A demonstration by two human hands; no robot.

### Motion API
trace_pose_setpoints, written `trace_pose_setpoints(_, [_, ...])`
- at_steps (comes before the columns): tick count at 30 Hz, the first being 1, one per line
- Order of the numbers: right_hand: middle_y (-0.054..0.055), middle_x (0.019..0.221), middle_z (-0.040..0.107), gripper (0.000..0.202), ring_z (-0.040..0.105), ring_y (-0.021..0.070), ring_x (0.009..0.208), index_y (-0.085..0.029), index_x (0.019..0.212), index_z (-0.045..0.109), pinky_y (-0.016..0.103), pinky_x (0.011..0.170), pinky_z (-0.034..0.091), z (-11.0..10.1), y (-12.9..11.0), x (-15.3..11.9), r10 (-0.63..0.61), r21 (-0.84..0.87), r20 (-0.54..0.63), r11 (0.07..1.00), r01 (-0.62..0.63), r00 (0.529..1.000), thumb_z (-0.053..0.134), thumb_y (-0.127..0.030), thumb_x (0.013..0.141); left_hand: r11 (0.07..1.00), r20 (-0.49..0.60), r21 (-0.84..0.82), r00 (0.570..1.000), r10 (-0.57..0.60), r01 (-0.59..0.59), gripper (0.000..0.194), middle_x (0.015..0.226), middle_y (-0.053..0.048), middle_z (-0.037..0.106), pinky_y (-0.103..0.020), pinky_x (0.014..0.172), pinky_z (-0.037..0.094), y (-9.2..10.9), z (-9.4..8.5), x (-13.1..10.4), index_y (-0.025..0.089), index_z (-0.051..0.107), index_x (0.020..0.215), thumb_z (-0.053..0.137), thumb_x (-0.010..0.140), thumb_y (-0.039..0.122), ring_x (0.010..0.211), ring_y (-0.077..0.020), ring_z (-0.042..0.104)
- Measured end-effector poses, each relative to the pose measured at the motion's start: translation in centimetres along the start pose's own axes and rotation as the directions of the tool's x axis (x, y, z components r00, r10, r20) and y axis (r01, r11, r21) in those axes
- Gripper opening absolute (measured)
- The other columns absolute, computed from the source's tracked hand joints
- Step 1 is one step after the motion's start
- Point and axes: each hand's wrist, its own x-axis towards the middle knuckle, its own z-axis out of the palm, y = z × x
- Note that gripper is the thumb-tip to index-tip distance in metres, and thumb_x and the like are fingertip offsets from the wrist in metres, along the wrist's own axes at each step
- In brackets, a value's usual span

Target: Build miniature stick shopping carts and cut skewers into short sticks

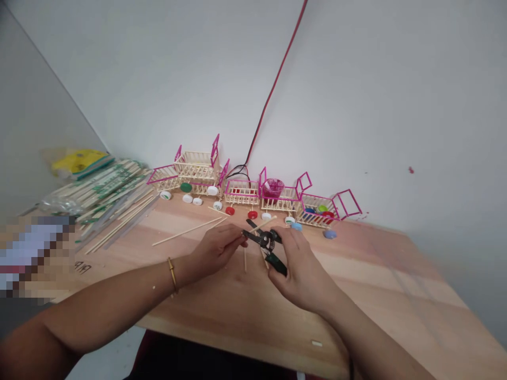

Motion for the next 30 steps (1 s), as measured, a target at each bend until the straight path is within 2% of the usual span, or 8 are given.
trace_pose_setpoints(6, [0.011, 0.117, 0.052, 0.053, 0.049, 0.0292, 0.11, -0.022, 0.12, 0.043, 0.046, 0.094, 0.043, 0.1, -1.1, 1.0, 0.0, -0.035, -0.003, 0.999, -0.001, 1.0, 0.059, -0.015, 0.07, 0.996, -0.017, 0.022, 0.996, 0.083, -0.082, 0.017, 0.092, -0.01, 0.067, -0.03, 0.078, 0.052, -0.2, 0.1, 0.0, 0.014, 0.059, 0.099, 0.043, 0.092, 0.015, 0.089, -0.0176, 0.063])
trace_pose_setpoints(11, [0.012, 0.118, 0.052, 0.052, 0.049, 0.03, 0.111, -0.021, 0.119, 0.044, 0.046, 0.094, 0.042, 0.2, -1.3, 1.1, -0.013, -0.058, -0.003, 0.998, 0.013, 1.0, 0.059, -0.015, 0.069, 0.995, -0.02, 0.028, 0.995, 0.101, -0.1, 0.018, 0.095, -0.01, 0.066, -0.03, 0.08, 0.053, -0.4, 0.2, -0.1, 0.015, 0.059, 0.101, 0.043, 0.092, 0.013, 0.092, -0.0173, 0.064])
trace_pose_setpoints(16, [0.015, 0.123, 0.05, 0.058, 0.047, 0.0331, 0.116, -0.02, 0.127, 0.04, 0.049, 0.095, 0.042, 0.8, -0.3, 0.8, -0.066, -0.114, -0.011, 0.991, 0.064, 0.998, 0.059, -0.019, 0.072, 0.994, 0.021, 0.039, 0.995, 0.097, -0.097, 0.022, 0.095, -0.01, 0.066, -0.028, 0.076, 0.053, -0.6, 0.2, -0.2, 0.014, 0.058, 0.105, 0.04, 0.092, 0.012, 0.085, -0.0154, 0.063])
trace_pose_setpoints(20, [0.017, 0.123, 0.052, 0.058, 0.049, 0.033, 0.114, -0.017, 0.129, 0.038, 0.049, 0.094, 0.043, 1.5, 1.2, 0.9, -0.184, -0.124, -0.016, 0.976, 0.181, 0.983, 0.057, -0.018, 0.074, 0.994, 0.069, -0.005, 0.992, 0.108, -0.108, 0.024, 0.095, -0.01, 0.065, -0.028, 0.075, 0.05, -0.1, -0.1, -0.1, 0.014, 0.057, 0.109, 0.041, 0.091, 0.012, 0.085, -0.0161, 0.061])
trace_pose_setpoints(22, [0.016, 0.115, 0.056, 0.052, 0.053, 0.0304, 0.107, -0.017, 0.124, 0.041, 0.046, 0.088, 0.046, 1.7, 1.9, 1.3, -0.217, -0.089, -0.017, 0.973, 0.215, 0.976, 0.056, -0.017, 0.074, 0.997, 0.086, -0.062, 0.995, 0.042, -0.036, 0.022, 0.085, -0.007, 0.063, -0.026, 0.072, 0.048, 0.3, -0.1, 0.1, 0.014, 0.059, 0.103, 0.041, 0.092, 0.015, 0.078, -0.0146, 0.058])
trace_pose_setpoints(25, [0.011, 0.099, 0.058, 0.04, 0.057, 0.026, 0.09, -0.018, 0.111, 0.046, 0.04, 0.077, 0.048, 1.7, 2.1, 1.9, -0.177, -0.036, 0.004, 0.984, 0.177, 0.984, 0.055, -0.015, 0.072, 0.962, 0.083, -0.209, 0.984, -0.159, 0.173, 0.021, 0.072, -0.002, 0.058, -0.024, 0.068, 0.045, 0.7, 0.2, 0.2, 0.015, 0.061, 0.088, 0.042, 0.094, 0.023, 0.067, -0.0116, 0.053])
trace_pose_setpoints(28, [0.009, 0.093, 0.057, 0.035, 0.055, 0.0249, 0.088, -0.02, 0.103, 0.045, 0.038, 0.074, 0.047, 1.7, 1.6, 2.1, -0.111, -0.009, 0.027, 0.994, 0.111, 0.994, 0.056, -0.013, 0.07, 0.835, 0.083, -0.432, 0.937, -0.339, 0.341, 0.017, 0.075, 0.0, 0.057, -0.023, 0.065, 0.041, 0.8, 0.8, 0.3, 0.015, 0.06, 0.091, 0.052, 0.089, 0.03, 0.068, -0.0107, 0.05])
trace_pose_setpoints(30, [0.009, 0.094, 0.056, 0.035, 0.055, 0.0246, 0.088, -0.02, 0.102, 0.044, 0.038, 0.075, 0.047, 1.8, 1.3, 2.0, -0.082, 0.013, 0.035, 0.997, 0.082, 0.996, 0.056, -0.013, 0.07, 0.729, 0.098, -0.57, 0.913, -0.397, 0.378, 0.02, 0.075, 0.001, 0.056, -0.022, 0.063, 0.039, 0.6, 1.0, 0.3, 0.014, 0.06, 0.094, 0.058, 0.086, 0.032, 0.067, -0.0096, 0.047])
